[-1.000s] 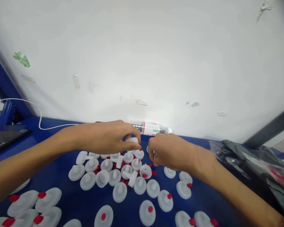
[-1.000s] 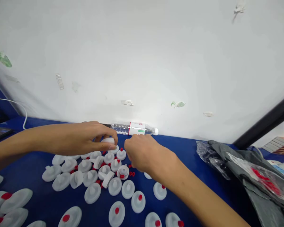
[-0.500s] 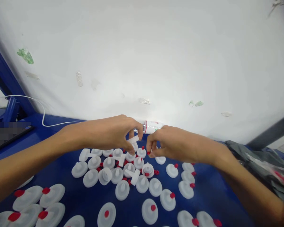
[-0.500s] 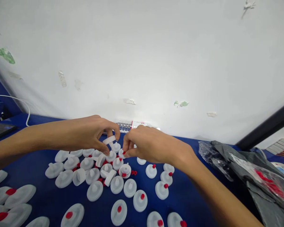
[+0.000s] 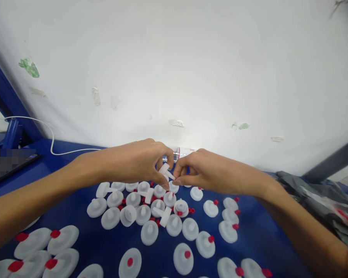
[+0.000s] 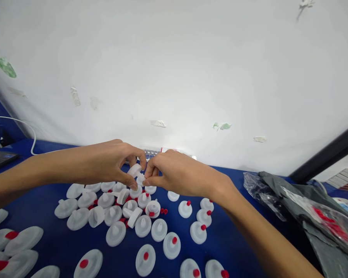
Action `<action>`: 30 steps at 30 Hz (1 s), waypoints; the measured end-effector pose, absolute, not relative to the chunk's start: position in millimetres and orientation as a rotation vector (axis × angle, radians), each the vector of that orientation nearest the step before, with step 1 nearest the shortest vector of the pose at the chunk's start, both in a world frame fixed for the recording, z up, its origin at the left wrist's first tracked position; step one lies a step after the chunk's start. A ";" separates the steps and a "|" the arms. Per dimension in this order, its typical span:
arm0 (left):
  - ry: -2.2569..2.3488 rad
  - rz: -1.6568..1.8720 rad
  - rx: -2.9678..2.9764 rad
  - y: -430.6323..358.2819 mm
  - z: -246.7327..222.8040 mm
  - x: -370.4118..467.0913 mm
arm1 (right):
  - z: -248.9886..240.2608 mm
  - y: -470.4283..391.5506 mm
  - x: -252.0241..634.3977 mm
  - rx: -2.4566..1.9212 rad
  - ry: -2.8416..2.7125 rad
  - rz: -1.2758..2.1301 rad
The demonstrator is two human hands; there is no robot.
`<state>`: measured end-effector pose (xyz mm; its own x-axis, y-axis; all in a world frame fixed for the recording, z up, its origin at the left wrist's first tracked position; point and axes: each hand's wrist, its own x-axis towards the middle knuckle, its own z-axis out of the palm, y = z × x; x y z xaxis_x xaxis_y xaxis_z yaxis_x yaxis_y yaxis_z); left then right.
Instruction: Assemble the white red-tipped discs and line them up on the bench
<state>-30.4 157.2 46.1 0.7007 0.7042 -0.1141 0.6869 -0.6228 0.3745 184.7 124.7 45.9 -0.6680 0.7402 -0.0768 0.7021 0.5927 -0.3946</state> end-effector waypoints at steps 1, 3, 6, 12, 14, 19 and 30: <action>1.081 0.063 2.527 157.3 46.0 -30.5 | 46.4 124.6 185.0 -1.240 -2.720 0.612; 1.072 0.075 2.547 157.8 45.6 -30.5 | 46.9 124.4 185.3 -1.251 -2.724 0.610; 1.045 0.094 2.582 158.1 44.9 -30.4 | 46.0 124.0 184.6 -1.264 -2.727 0.595; 0.988 0.103 2.556 157.1 45.7 -31.3 | 42.7 125.5 184.0 -1.252 -2.766 0.624; 0.997 0.099 2.515 157.5 46.8 -31.6 | 43.2 126.2 184.7 -1.259 -2.757 0.655; 1.035 0.122 2.418 159.5 48.8 -32.4 | 45.5 127.0 185.9 -1.300 -2.661 0.727; 0.801 0.133 2.196 172.1 47.9 -39.0 | 41.8 128.2 176.4 -1.225 -2.407 0.669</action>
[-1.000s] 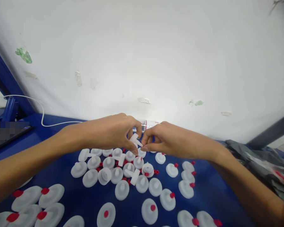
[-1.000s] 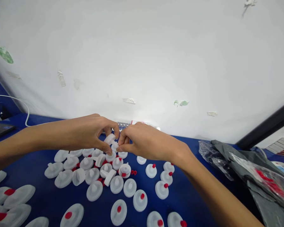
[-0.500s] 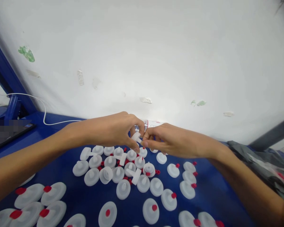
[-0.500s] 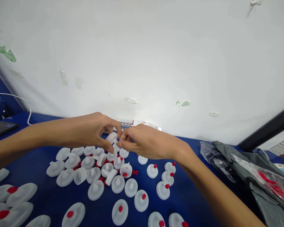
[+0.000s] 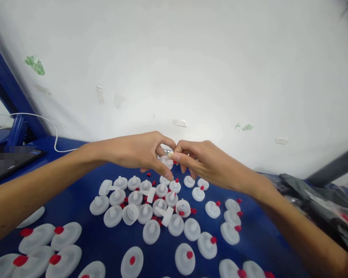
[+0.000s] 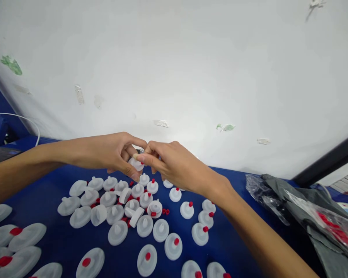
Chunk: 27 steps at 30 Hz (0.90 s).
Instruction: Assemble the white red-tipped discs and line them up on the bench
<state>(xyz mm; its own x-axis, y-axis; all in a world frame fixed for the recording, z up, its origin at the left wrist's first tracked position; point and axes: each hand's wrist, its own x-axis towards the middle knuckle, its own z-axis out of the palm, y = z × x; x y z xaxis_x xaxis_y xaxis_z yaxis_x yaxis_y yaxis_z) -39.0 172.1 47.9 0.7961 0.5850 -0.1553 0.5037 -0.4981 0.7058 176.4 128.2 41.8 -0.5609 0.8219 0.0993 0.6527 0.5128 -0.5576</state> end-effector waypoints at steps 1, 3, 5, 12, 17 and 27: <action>0.769 0.150 2.180 172.9 48.7 -39.3 | 41.3 128.4 175.0 -1.208 -2.363 0.704; 0.704 0.187 2.140 174.1 49.7 -39.7 | 40.5 128.7 172.7 -1.154 -2.292 0.789; 0.661 0.201 2.094 174.6 49.9 -39.8 | 40.3 129.1 171.4 -1.073 -2.266 0.889; 0.671 0.153 2.049 169.8 50.9 -36.8 | 50.5 132.4 180.0 -0.944 -2.246 1.139; 0.898 0.101 2.175 165.9 57.2 -38.6 | 59.0 135.7 197.8 -1.119 -2.415 1.204; 0.977 0.187 2.240 167.2 56.9 -38.9 | 32.5 140.4 192.5 -1.550 -2.669 1.187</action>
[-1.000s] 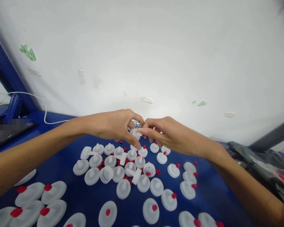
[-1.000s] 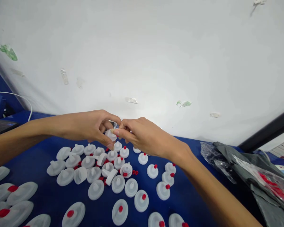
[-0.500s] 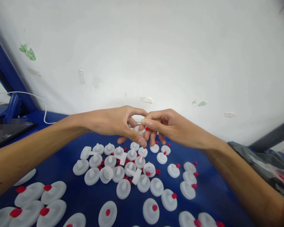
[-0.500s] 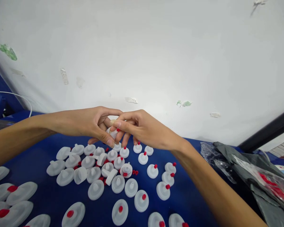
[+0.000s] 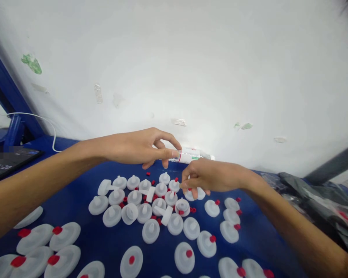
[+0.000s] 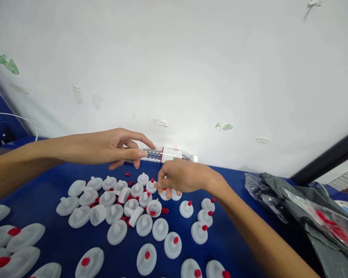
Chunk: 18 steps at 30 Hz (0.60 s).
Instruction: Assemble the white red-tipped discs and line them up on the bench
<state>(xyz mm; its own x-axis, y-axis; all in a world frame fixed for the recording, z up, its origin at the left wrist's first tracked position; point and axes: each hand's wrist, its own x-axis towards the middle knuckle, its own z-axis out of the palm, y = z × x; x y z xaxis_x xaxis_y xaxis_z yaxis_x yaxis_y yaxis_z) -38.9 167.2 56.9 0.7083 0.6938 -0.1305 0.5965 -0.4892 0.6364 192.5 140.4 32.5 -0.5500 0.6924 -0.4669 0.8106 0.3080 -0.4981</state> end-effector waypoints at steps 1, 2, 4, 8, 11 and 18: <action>0.973 0.180 2.237 167.0 56.0 -38.4 | 30.2 140.8 192.0 1.395 2.402 -1.049; 0.968 0.170 2.234 166.9 55.2 -38.0 | 28.7 141.1 192.0 1.392 2.403 -1.033; 0.959 0.154 2.227 166.8 53.7 -37.8 | 27.5 141.2 192.9 1.392 2.407 -1.004; 0.946 0.156 2.230 167.5 51.7 -38.1 | 29.2 140.0 194.5 1.391 2.419 -0.961; 0.951 0.157 2.250 168.1 51.5 -37.7 | 29.9 139.1 193.7 1.372 2.428 -0.962; 0.975 0.129 2.284 165.6 51.5 -34.9 | 26.9 132.5 186.5 1.524 2.448 -0.670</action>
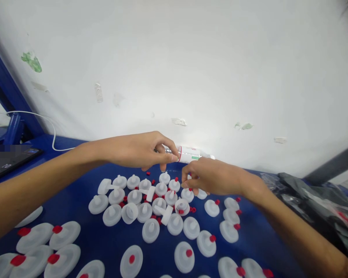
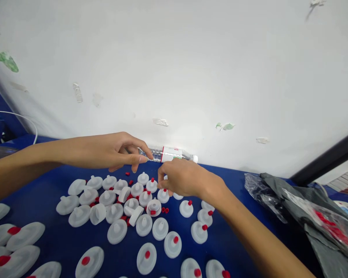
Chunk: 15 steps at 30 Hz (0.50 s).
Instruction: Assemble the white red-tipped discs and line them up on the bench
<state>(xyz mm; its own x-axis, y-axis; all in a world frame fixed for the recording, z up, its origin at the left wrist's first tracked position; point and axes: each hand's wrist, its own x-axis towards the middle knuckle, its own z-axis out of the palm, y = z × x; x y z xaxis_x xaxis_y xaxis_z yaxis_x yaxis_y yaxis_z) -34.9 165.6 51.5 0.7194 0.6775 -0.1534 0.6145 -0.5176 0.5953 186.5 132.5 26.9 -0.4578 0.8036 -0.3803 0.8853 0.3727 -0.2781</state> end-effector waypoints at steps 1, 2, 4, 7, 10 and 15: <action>0.985 0.129 2.299 164.9 51.3 -34.4 | 25.9 130.6 184.1 1.556 2.469 -0.538; 0.996 0.130 2.319 164.2 50.9 -33.9 | 24.9 128.6 181.6 1.579 2.487 -0.392; 1.014 0.138 2.364 163.2 49.9 -32.9 | 23.6 124.8 176.3 1.605 2.495 -0.137; 1.039 0.144 2.421 163.8 46.7 -32.2 | 25.3 121.0 170.8 1.633 2.516 0.025; 1.065 0.160 2.482 166.2 41.0 -32.4 | 31.8 119.2 170.0 1.676 2.574 0.022; 1.037 0.088 2.562 171.3 25.0 -32.3 | 40.5 115.4 174.6 1.614 2.593 -0.201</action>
<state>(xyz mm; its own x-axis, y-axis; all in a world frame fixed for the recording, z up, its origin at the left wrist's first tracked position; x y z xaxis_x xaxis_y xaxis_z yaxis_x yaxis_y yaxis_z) -32.3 171.3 25.0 0.7265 0.6823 -0.0812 0.6590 -0.6585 0.3635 174.6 115.4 40.5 -0.4413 0.8867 -0.1377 0.8974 0.4359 -0.0686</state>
